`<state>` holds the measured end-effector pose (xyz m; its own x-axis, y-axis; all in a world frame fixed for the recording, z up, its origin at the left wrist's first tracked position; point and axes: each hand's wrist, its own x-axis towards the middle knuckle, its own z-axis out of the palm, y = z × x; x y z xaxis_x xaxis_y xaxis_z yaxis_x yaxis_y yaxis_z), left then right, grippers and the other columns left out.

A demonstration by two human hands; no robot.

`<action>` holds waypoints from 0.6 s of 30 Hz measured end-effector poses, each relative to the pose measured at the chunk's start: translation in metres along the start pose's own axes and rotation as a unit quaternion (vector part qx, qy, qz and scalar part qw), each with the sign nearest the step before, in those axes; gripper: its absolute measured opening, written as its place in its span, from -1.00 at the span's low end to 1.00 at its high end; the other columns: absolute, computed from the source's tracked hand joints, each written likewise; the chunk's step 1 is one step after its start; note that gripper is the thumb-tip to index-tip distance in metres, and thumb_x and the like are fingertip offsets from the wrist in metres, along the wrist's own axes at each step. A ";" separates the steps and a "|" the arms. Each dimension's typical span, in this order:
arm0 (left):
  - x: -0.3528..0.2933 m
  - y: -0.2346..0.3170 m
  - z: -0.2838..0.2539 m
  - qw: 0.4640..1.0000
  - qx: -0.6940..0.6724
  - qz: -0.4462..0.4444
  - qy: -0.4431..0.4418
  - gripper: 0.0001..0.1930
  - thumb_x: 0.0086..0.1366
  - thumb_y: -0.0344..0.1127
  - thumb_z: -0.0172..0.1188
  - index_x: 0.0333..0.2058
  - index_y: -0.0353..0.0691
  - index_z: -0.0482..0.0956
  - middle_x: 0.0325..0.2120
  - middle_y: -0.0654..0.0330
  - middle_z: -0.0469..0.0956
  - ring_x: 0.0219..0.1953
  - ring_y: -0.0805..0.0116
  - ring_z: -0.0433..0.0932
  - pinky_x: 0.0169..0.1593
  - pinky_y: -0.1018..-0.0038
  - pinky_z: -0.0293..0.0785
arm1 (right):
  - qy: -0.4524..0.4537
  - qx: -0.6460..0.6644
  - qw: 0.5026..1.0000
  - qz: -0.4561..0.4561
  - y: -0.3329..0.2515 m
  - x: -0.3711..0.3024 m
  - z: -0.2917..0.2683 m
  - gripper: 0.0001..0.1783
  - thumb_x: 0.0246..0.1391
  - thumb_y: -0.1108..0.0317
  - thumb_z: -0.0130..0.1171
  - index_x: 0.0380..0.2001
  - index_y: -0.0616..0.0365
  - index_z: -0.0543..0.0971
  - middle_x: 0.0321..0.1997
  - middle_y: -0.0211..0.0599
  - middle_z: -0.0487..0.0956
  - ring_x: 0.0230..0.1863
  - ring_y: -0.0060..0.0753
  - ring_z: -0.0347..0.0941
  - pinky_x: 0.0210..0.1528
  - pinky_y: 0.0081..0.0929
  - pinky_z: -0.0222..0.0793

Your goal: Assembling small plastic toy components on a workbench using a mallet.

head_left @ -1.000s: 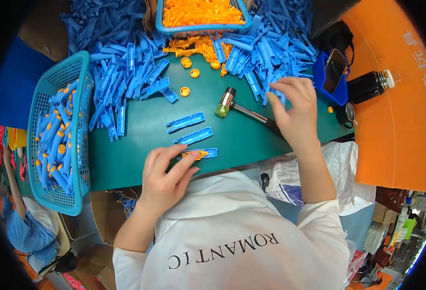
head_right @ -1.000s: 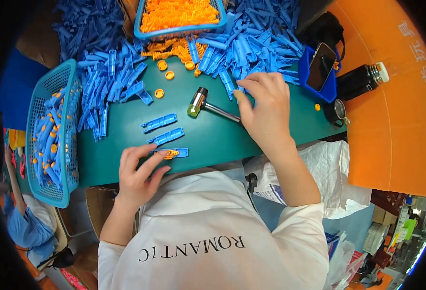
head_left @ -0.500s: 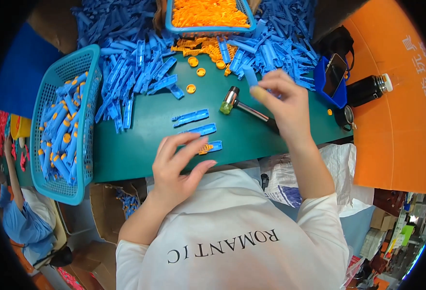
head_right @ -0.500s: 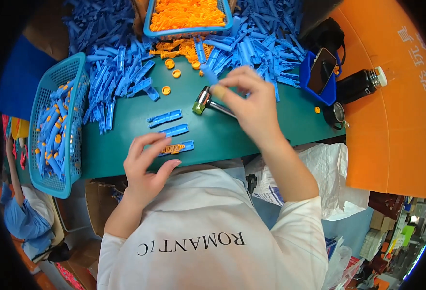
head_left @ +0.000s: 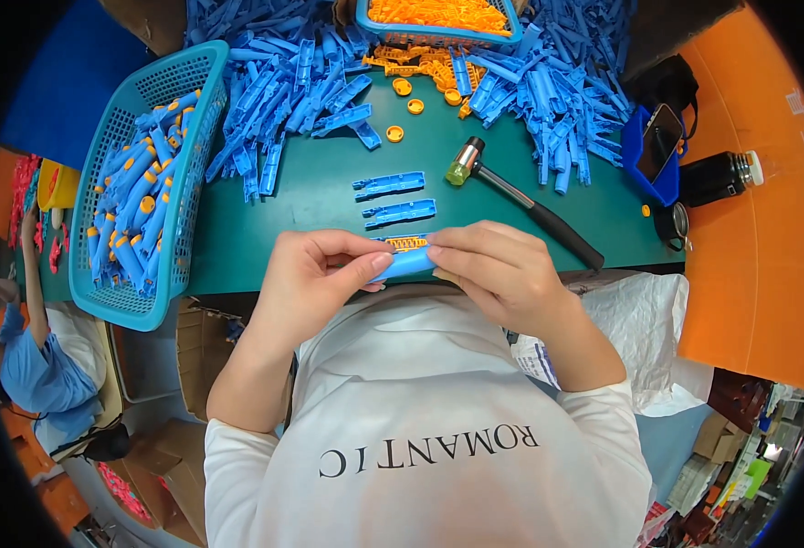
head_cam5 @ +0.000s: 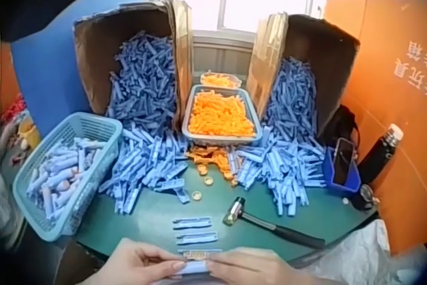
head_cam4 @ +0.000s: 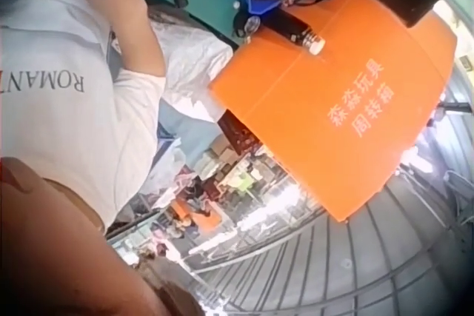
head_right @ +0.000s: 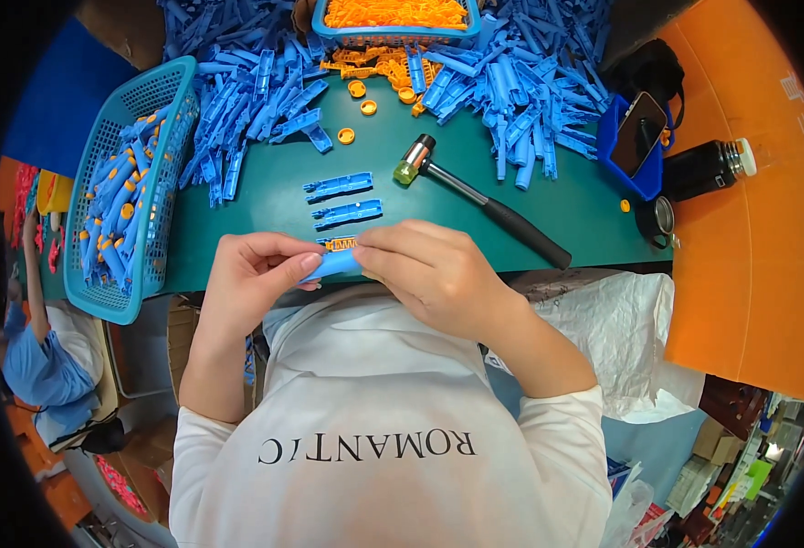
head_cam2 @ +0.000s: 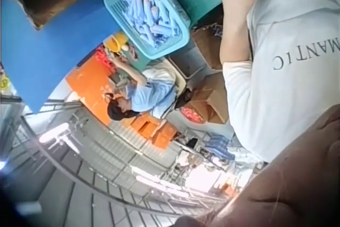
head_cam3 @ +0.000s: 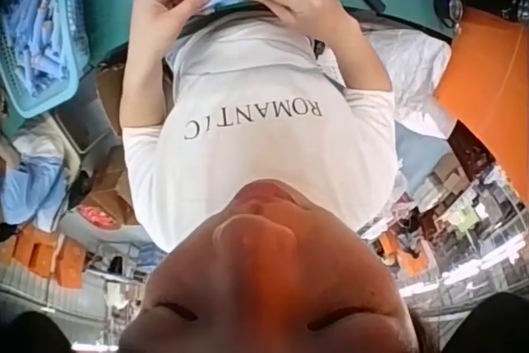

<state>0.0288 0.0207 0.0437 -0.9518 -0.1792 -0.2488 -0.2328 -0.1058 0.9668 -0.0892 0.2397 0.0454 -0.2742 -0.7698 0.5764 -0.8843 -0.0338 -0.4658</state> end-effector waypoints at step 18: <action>0.020 -0.049 0.000 0.887 0.348 0.297 0.057 -0.53 0.06 -0.47 0.48 -0.01 -0.22 0.59 -0.22 0.15 0.67 -0.16 0.12 0.56 -0.08 0.27 0.52 | 0.005 0.038 0.990 0.137 0.037 -0.022 0.018 -0.72 -0.12 0.62 0.44 -0.24 0.28 0.71 -0.20 -0.13 0.69 -0.23 -0.20 0.65 -0.20 -0.41 0.56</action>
<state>0.0211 0.0221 -0.0090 -0.9305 -0.1032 0.3514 0.1989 0.6633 0.7214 -0.1087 0.2440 0.0037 -0.5049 -0.7497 0.4279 -0.7452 0.1283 -0.6544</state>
